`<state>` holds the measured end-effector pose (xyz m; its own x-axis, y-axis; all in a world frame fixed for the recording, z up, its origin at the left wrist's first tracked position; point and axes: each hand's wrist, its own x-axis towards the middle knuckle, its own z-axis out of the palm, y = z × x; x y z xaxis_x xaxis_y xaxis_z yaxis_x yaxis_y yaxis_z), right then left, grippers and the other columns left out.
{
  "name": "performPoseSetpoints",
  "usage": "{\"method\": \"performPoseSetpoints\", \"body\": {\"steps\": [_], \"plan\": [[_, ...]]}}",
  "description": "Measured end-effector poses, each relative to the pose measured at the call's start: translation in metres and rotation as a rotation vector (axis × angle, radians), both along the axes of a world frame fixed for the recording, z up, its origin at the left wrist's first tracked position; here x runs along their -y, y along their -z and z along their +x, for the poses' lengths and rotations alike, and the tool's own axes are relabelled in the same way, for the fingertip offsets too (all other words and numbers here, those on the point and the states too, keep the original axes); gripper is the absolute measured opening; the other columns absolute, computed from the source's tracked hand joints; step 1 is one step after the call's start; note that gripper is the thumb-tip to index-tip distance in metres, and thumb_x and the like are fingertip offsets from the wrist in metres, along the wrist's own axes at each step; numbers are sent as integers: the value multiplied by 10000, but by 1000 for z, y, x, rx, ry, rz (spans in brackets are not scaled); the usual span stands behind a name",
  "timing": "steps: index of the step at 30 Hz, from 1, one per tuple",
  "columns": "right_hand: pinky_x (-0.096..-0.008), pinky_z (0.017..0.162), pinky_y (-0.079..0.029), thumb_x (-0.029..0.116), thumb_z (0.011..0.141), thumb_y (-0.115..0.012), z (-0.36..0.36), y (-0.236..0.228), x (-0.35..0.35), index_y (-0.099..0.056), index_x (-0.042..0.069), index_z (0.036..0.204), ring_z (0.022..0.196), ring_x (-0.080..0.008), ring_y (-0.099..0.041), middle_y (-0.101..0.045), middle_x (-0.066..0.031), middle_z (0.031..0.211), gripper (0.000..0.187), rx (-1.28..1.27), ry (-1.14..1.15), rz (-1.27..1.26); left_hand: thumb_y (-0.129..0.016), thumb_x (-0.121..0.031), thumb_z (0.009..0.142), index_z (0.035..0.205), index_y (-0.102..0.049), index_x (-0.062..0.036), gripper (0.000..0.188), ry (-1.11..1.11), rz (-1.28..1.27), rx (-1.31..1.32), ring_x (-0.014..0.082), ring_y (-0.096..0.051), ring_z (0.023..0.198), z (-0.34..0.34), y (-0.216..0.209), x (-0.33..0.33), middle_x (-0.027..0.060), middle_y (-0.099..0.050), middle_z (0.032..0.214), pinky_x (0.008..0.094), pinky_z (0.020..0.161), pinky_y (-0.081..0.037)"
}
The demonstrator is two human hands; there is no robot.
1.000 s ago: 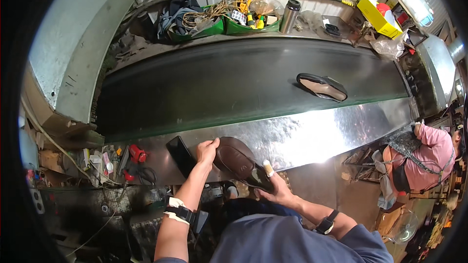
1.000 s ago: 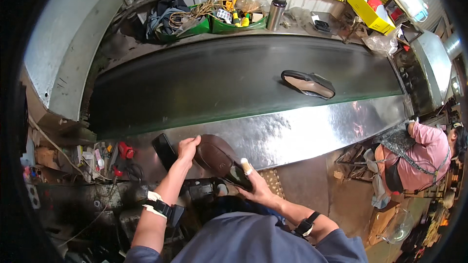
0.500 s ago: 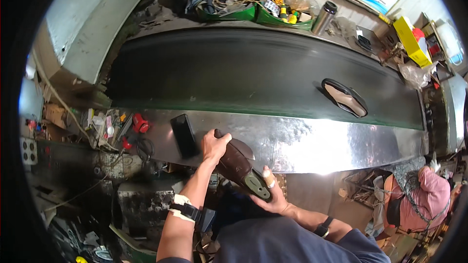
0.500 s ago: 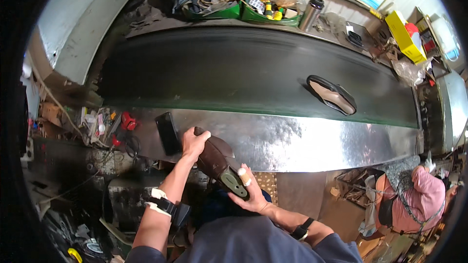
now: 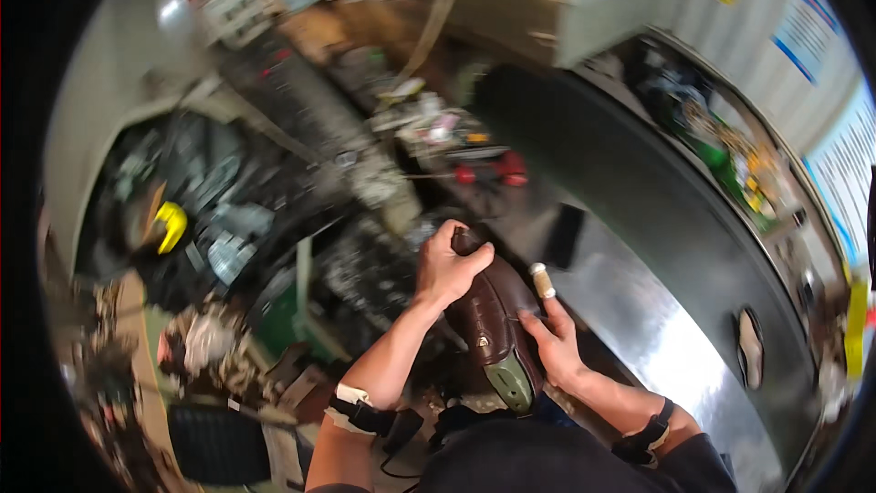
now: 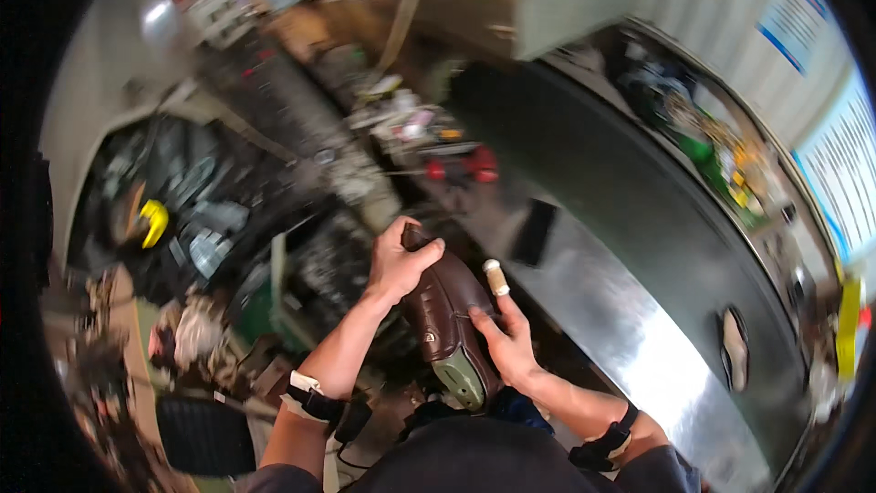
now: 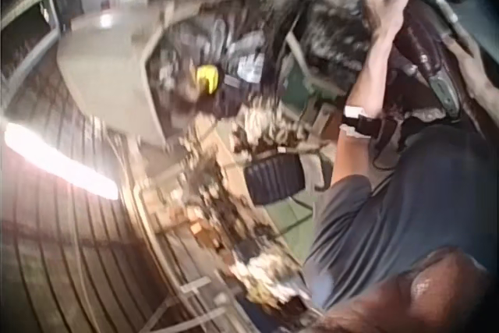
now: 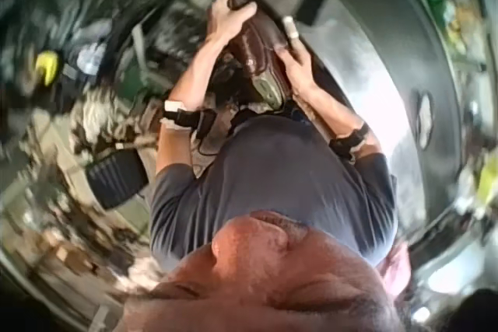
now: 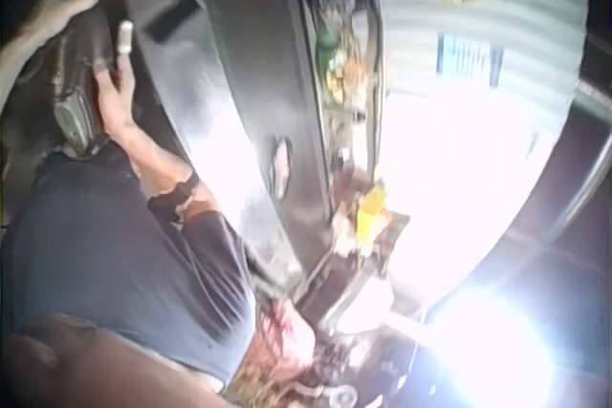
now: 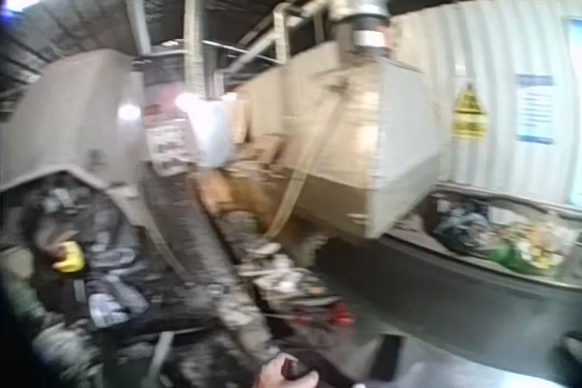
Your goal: Operating a toe-lasting machine to shape the front part of leather shoes.
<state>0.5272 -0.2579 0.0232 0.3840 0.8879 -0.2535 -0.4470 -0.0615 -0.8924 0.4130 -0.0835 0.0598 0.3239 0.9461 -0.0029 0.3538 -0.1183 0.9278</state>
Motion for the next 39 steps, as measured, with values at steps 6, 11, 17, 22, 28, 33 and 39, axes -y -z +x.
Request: {"method": "performPoseSetpoints", "body": {"steps": [6,11,17,22,28,33,39], "plan": [[-219,753,-494,48,959,-666,-155,-12,-63,-579,-1,1304,868,-52,-595,-689,-2,1002,359,95,-182,180,-729,-313,830,906,-656,10,339,-355,187,-13,220,-674,728,-195,-45,-15,118,-695,759,375,696,-510],[-248,776,-534,18,957,-657,-260,-32,-114,-562,25,1334,873,-81,-629,-695,-27,1049,389,-27,-408,153,-606,-389,964,939,-658,-2,392,-555,52,180,142,-559,779,-326,-89,-34,46,-654,842,308,734,-465],[-258,687,-540,68,953,-680,-337,-45,-165,-638,38,1217,792,-97,-653,-726,-47,979,269,-236,-414,100,-637,-265,980,1135,-659,14,320,-764,-8,763,168,-651,935,-409,-53,6,73,-692,1053,316,843,-520],[-359,660,-591,37,965,-631,-370,-39,-205,-366,73,1461,786,-183,-687,-705,-144,1000,563,-405,-452,39,-655,-269,964,1088,-679,-53,250,-874,-301,1087,150,-634,834,-401,-29,19,31,-685,1010,290,690,-506],[-352,665,-586,52,968,-634,-386,-26,-238,-227,84,1539,781,-192,-684,-704,-152,988,701,-320,-428,70,-715,-325,918,1091,-686,-81,300,-1051,-395,1022,147,-606,801,-407,-9,-17,13,-676,1000,273,617,-472],[-400,750,-610,18,956,-645,-389,-27,-261,-125,105,1558,898,-233,-703,-674,-217,1162,800,-297,-452,59,-730,-293,907,1119,-671,-51,326,-1023,-422,1149,183,-640,880,-413,0,-44,39,-683,1045,307,708,-506],[-342,661,-583,5,967,-617,-392,-31,-273,-85,140,1586,779,-189,-693,-713,-180,1020,827,-326,-417,20,-648,-365,957,1188,-653,-57,385,-979,-439,1202,242,-645,993,-413,20,-60,66,-690,1128,384,905,-512]]}}
